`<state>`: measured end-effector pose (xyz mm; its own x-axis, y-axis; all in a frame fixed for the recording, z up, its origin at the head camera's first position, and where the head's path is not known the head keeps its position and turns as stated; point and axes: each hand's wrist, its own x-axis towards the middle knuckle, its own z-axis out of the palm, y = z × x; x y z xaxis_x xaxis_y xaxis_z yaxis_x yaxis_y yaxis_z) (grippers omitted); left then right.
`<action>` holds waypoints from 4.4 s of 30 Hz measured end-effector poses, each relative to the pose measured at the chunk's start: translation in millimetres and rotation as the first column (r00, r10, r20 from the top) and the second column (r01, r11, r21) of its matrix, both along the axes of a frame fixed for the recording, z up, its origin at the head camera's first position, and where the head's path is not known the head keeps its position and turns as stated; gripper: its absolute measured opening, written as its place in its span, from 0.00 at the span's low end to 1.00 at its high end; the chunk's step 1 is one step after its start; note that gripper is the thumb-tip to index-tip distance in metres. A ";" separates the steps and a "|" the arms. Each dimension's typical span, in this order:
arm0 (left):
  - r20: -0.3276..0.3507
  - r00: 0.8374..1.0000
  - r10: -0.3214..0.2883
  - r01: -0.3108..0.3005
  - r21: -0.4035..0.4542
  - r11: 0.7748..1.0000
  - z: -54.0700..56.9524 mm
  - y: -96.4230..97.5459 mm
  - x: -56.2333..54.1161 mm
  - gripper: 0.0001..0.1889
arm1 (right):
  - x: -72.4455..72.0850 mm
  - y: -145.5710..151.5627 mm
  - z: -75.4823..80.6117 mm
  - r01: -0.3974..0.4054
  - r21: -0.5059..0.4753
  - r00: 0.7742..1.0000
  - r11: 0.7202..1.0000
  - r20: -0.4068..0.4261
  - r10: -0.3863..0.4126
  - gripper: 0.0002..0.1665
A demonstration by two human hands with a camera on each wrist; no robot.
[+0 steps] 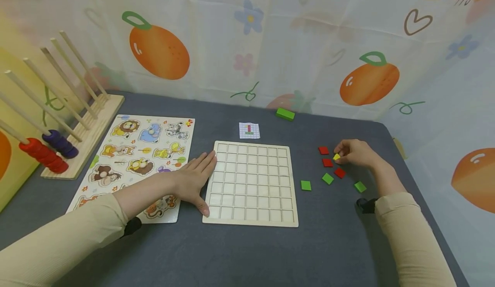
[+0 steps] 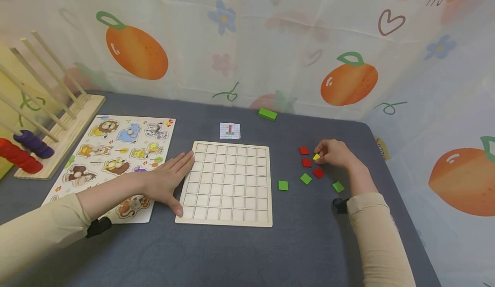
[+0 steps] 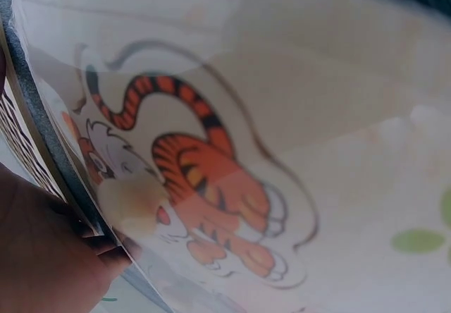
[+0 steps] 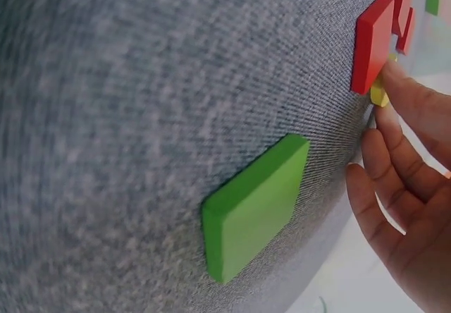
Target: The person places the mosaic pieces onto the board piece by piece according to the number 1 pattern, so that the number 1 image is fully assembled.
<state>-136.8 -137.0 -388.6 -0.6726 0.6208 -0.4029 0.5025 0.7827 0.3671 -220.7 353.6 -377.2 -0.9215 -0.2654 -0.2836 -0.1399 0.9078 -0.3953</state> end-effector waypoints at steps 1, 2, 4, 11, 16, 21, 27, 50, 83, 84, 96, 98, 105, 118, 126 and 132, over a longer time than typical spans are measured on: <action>0.001 1.000 0.001 -0.001 -0.005 1.000 -0.2 0.0 -0.3 0.76 | -0.3 -0.7 0.6 0.003 -0.001 1.000 1.000 0.001 -0.003 0.18; 0.002 1.000 0.002 -0.002 -0.005 1.000 0.1 0.2 -0.2 0.76 | -0.5 -1.4 1.2 0.006 -0.004 1.000 1.000 0.002 -0.006 0.18; 0.001 1.000 0.003 -0.003 -0.004 1.000 0.3 0.7 -0.2 0.76 | -1.1 -2.5 2.1 0.012 -0.003 1.000 1.000 0.004 -0.012 0.18; 0.004 1.000 0.010 -0.010 -0.008 1.000 1.4 0.6 -0.2 0.75 | -2.1 -3.8 4.1 0.006 0.001 1.000 1.000 0.006 -0.006 0.17; 0.012 1.000 0.013 -0.013 -0.005 1.000 2.5 1.2 0.0 0.75 | -2.0 -5.6 4.2 -0.006 0.012 1.000 1.000 0.004 0.006 0.17; 0.010 1.000 0.013 -0.012 -0.012 1.000 2.1 1.6 -0.1 0.75 | -2.3 -6.9 3.3 -0.002 0.012 1.000 1.000 -0.007 0.002 0.17; 0.012 1.000 0.014 -0.014 -0.016 1.000 0.5 1.9 -0.4 0.76 | -2.5 -7.8 2.8 0.001 -0.009 1.000 1.000 -0.019 -0.001 0.14; 0.021 1.000 0.021 -0.021 -0.041 0.999 -1.0 2.3 0.2 0.76 | -3.4 -45.7 15.2 0.039 -0.148 0.983 0.988 -0.174 -0.065 0.11; 0.015 1.000 0.025 -0.025 -0.052 0.998 -2.7 2.8 -1.5 0.76 | -12.1 -152.5 16.7 -0.073 -0.436 0.997 0.897 -0.037 0.063 0.18; 0.015 1.000 0.025 -0.024 -0.057 0.998 -2.8 2.6 -1.4 0.76 | -12.3 -155.3 16.3 -0.066 -0.445 0.998 0.893 -0.030 0.060 0.18; 0.024 0.999 0.034 -0.033 -0.050 0.998 -2.4 2.2 -0.4 0.76 | -14.7 -182.8 12.2 -0.034 -0.529 0.999 0.848 0.002 0.041 0.12; 0.026 0.999 0.036 -0.034 -0.044 0.998 -2.3 2.0 0.0 0.76 | -15.3 -187.0 11.2 -0.037 -0.540 0.999 0.841 0.004 0.046 0.11; 0.030 0.999 0.042 -0.040 -0.049 0.998 -1.5 1.6 0.0 0.76 | -17.6 -204.8 12.8 -0.042 -0.554 0.998 0.831 0.013 0.059 0.10; 0.027 0.999 0.041 -0.039 -0.045 0.998 -2.7 2.4 -1.1 0.77 | -20.8 -224.8 1.7 -0.125 -0.449 0.985 0.885 0.050 0.165 0.07; 0.032 0.999 0.041 -0.039 -0.050 0.998 -2.6 2.8 -1.6 0.77 | -17.6 -235.2 0.1 -0.160 -0.373 0.975 0.914 0.086 0.206 0.07; 0.036 0.998 0.042 -0.040 -0.057 0.998 -2.6 3.1 -2.1 0.77 | -15.2 -239.4 0.5 -0.206 -0.306 0.967 0.930 0.079 0.240 0.06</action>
